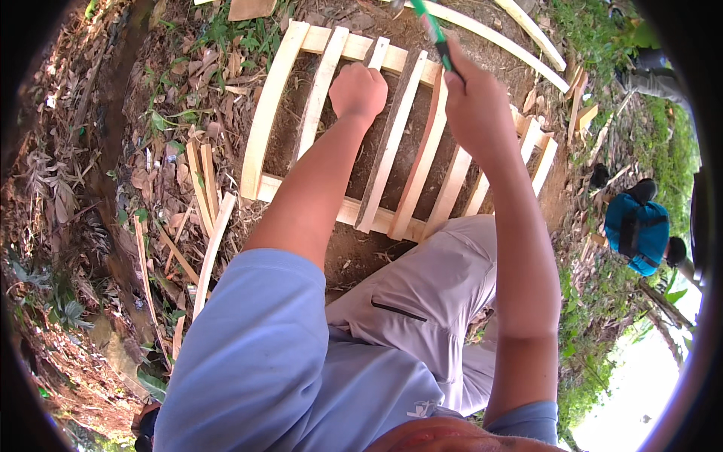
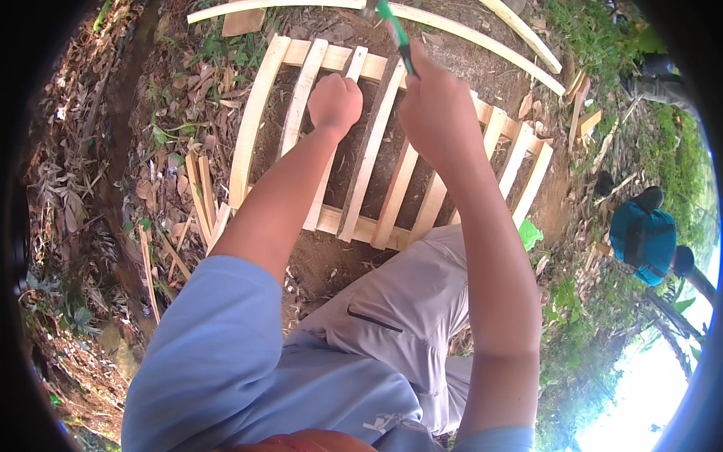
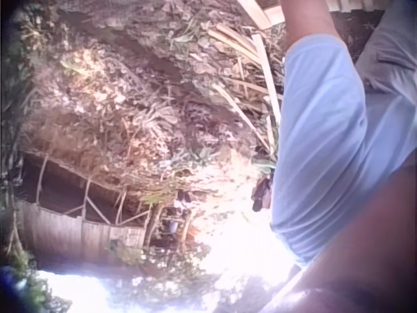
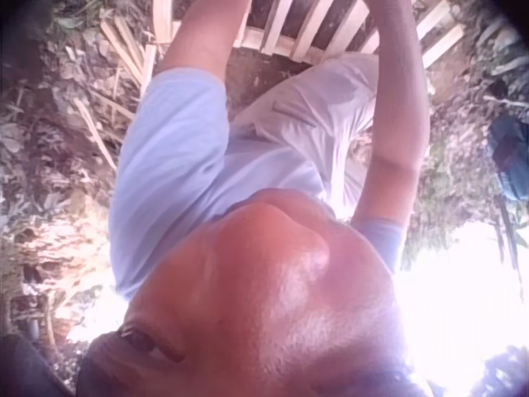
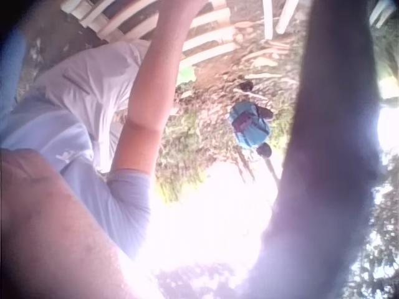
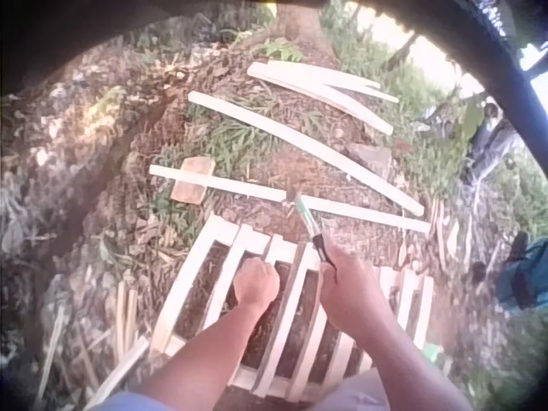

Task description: The person sits on the ground and assembles a wooden frame by nailing slats to a base. They use a hammer to drive nails into the wood, securing the pieces together. The person occasionally adjusts the frame and retrieves nails from a green bag.

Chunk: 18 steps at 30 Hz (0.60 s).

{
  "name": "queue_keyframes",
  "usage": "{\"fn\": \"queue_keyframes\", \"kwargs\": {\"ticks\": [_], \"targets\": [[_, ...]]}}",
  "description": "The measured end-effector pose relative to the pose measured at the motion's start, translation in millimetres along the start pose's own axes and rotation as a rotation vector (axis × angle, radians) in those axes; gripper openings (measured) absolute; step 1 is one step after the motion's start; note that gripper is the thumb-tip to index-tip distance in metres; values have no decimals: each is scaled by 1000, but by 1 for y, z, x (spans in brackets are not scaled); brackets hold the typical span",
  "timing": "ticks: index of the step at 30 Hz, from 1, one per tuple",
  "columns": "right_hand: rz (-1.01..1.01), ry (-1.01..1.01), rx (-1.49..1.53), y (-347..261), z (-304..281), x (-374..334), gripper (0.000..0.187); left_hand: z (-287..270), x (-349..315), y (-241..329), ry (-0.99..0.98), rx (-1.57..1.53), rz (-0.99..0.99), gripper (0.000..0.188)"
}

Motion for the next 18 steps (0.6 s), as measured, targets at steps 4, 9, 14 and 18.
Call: {"fn": "queue_keyframes", "kwargs": {"ticks": [4,9,14,18], "targets": [[24,155,81,-17,-13,-7,54,2,1,-4,-12,-5,-14,41],[71,-143,-189,33,55,-13,58,1,2,8,-53,12,-43,41],[-37,190,104,-17,-9,-7,53,-2,-1,1,-44,3,-38,41],[-114,286,56,14,29,-12,56,1,1,6,-33,0,-16,39]]}}
Point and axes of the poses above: each hand's wrist, its own x-axis towards the middle knuckle, its own z-axis out of the palm, y = z × x, the point moved 7 cm from there along x, towards the middle knuckle, and after that the axes turned 7 degrees about z, right-handed, at the moved point
